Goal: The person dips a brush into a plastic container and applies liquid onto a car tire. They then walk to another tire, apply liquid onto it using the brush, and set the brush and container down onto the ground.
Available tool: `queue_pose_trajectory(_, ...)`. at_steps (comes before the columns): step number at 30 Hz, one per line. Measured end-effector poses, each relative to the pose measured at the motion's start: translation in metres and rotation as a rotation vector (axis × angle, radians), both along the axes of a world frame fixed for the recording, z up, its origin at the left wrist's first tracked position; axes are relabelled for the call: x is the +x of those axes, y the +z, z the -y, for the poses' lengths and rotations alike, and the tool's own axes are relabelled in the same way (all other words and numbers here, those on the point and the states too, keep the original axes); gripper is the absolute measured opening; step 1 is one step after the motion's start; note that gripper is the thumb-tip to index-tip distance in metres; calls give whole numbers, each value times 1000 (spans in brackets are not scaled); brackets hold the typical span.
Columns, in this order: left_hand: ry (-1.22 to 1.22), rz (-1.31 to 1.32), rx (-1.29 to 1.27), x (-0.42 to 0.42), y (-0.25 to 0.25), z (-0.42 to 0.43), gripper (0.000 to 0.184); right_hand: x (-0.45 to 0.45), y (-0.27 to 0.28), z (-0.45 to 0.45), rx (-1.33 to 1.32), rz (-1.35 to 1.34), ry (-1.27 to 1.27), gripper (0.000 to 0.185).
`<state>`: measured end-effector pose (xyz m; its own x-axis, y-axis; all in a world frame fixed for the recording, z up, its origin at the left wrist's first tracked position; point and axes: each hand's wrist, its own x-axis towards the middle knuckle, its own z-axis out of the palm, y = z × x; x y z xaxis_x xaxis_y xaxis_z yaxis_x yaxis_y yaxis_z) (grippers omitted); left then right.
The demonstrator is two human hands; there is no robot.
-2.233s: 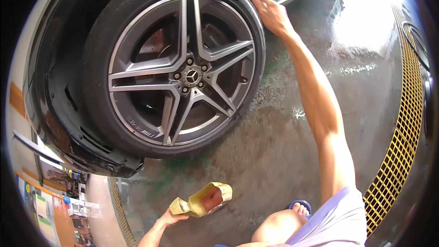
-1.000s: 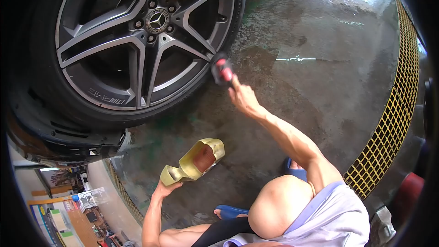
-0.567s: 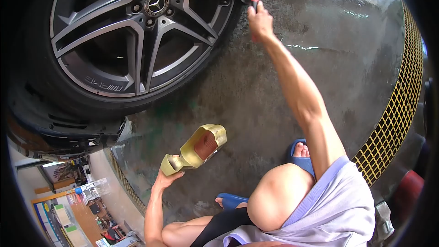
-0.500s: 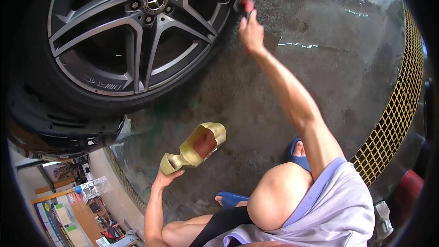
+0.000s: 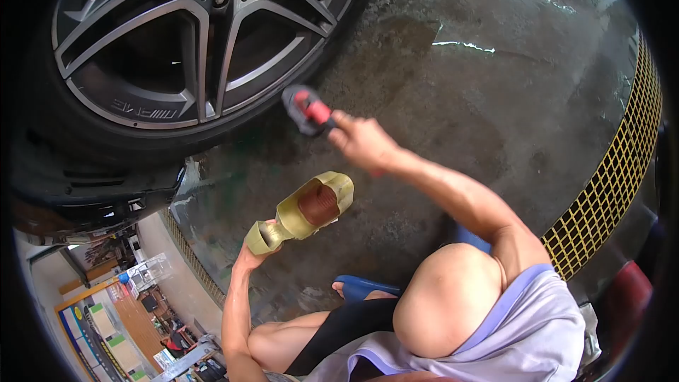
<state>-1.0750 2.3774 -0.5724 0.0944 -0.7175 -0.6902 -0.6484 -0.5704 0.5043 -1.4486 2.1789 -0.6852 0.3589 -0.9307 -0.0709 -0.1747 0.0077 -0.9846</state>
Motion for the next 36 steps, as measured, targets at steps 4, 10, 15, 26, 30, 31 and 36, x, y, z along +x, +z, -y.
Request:
queue_pose_trajectory(4, 103, -106, -40, 6, -10, -9, 66, -70, -21, 70, 216, 23, -445, 33)
queue_pose_trajectory(10, 108, -47, -82, 7, -14, -19, 68, -45, -57, 174, 332, 382, -750, 31)
queue_pose_trajectory(15, 104, -65, -101, 7, -17, -18, 68, 52, -22, 87, 604, 578, -646, 26)
queue_pose_trajectory(26, 43, -53, -72, 0, -7, -4, 65, -6, -11, 11, 356, 197, -200, 46)
queue_pose_trajectory(30, 27, -68, -105, -6, -3, 2, 62, -42, -30, 81, 21, -111, -696, 70)
queue_pose_trajectory(31, 1, -53, -111, -5, -4, 1, 62, -45, -40, 99, -104, -178, -756, 71)
queue_pose_trajectory(36, -88, 0, -86, 3, -7, -1, 65, -9, -52, 112, -53, -336, -593, 71)
